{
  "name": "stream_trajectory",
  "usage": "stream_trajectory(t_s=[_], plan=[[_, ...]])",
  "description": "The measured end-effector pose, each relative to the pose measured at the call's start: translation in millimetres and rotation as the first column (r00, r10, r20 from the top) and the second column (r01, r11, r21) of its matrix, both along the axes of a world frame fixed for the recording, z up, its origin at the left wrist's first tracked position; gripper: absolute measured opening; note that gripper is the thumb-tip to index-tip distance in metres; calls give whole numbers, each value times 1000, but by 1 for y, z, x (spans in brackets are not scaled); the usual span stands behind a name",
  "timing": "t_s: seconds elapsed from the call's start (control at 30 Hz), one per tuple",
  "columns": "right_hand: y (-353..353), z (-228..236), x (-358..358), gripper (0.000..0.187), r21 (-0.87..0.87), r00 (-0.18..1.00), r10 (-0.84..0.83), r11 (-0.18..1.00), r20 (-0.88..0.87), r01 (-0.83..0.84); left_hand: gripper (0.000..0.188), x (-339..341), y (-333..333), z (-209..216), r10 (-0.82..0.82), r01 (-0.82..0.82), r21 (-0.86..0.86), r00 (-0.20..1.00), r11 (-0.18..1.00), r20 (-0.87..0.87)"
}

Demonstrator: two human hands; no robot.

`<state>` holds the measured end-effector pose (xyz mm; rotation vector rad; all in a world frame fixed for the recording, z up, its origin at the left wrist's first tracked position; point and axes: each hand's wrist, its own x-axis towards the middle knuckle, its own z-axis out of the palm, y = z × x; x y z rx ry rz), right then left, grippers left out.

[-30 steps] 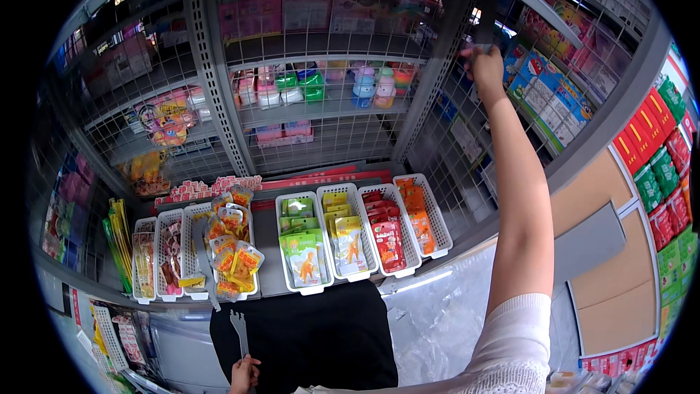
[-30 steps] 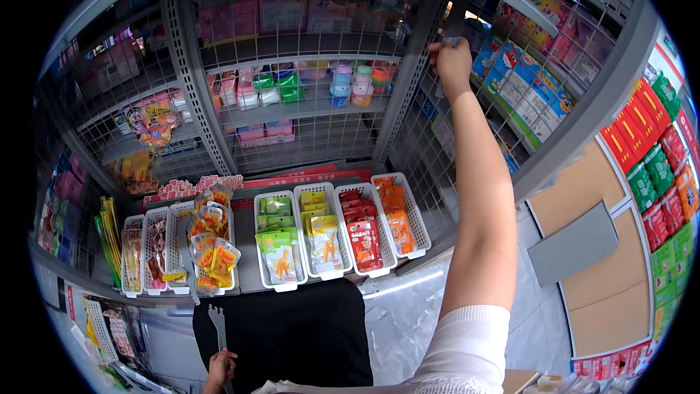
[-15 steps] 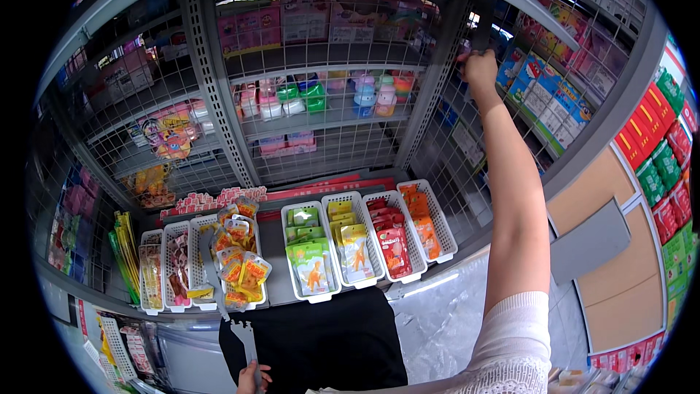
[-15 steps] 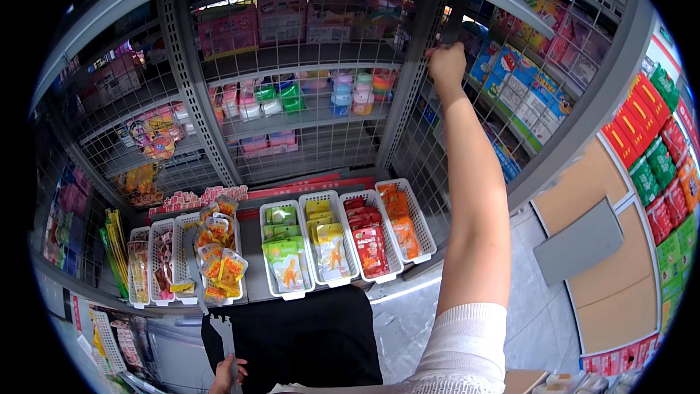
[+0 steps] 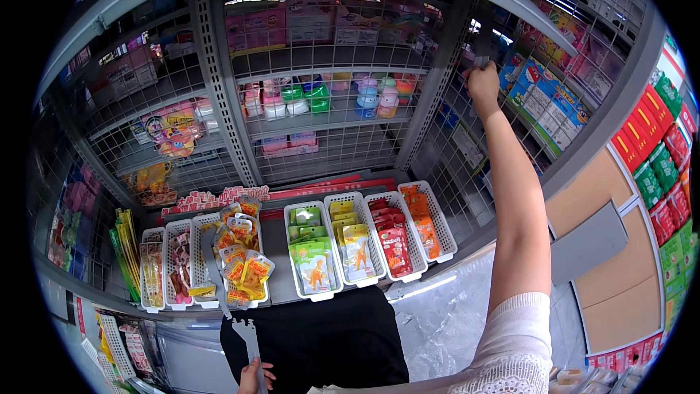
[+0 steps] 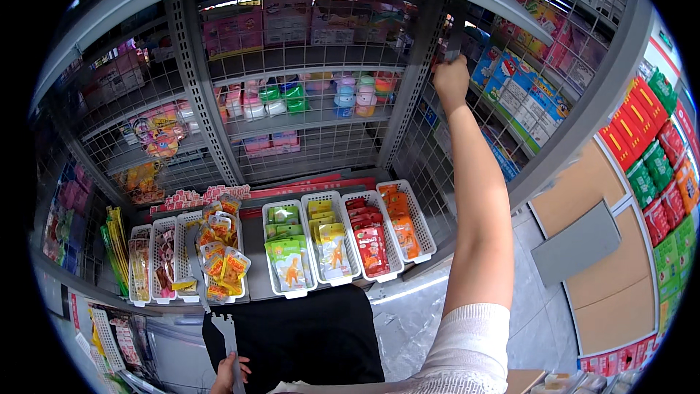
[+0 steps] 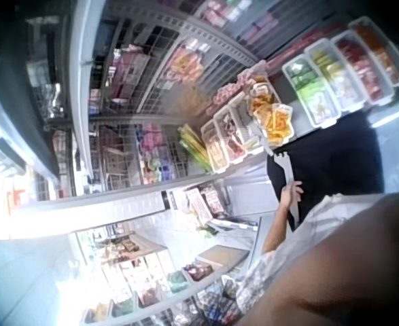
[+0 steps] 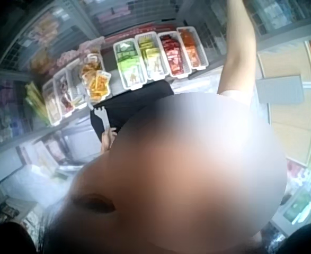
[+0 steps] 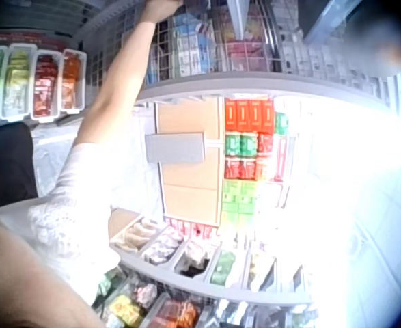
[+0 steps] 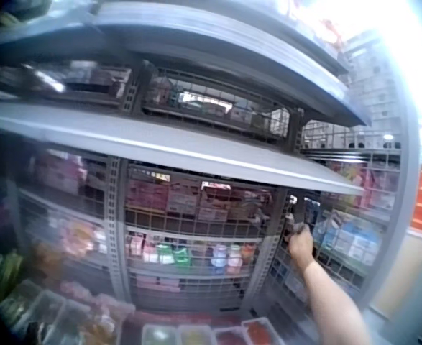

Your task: The person assembles a gray metal shelving unit in a store aisle. They pick up shelf panels and metal support bars, then insert the bars into the unit's frame to secure the panels in place. The person works on multiple levels of the shelving unit, adjusting and fitting the components by hand.

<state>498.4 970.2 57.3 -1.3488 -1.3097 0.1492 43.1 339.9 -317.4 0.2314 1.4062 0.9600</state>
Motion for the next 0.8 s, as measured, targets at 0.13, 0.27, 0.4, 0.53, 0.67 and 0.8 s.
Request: stream_trajectory(t_s=[0.13,0.27,0.4,0.53,0.67,0.8], plan=[[5,-11,8,24,-12,995,-45,999,88,47,46,0,6,11,-118,118,1,987,993,-109],[2,-11,9,23,-35,997,-20,999,81,23,47,3,7,14,-95,94,-19,991,995,-94],[-9,-12,5,21,-85,999,14,996,40,-11,48,2,5,16,-108,109,4,987,994,-116],[-10,-19,15,20,-63,991,-42,997,124,50,56,-9,7,-15,-66,58,-107,995,993,-70],[-38,-7,5,20,-176,998,64,982,-20,-67,57,-10,5,-17,-75,67,-115,994,991,-73],[-30,-6,43,24,-225,985,22,974,172,18,57,-9,9,-15,-102,97,-83,992,992,-70]])
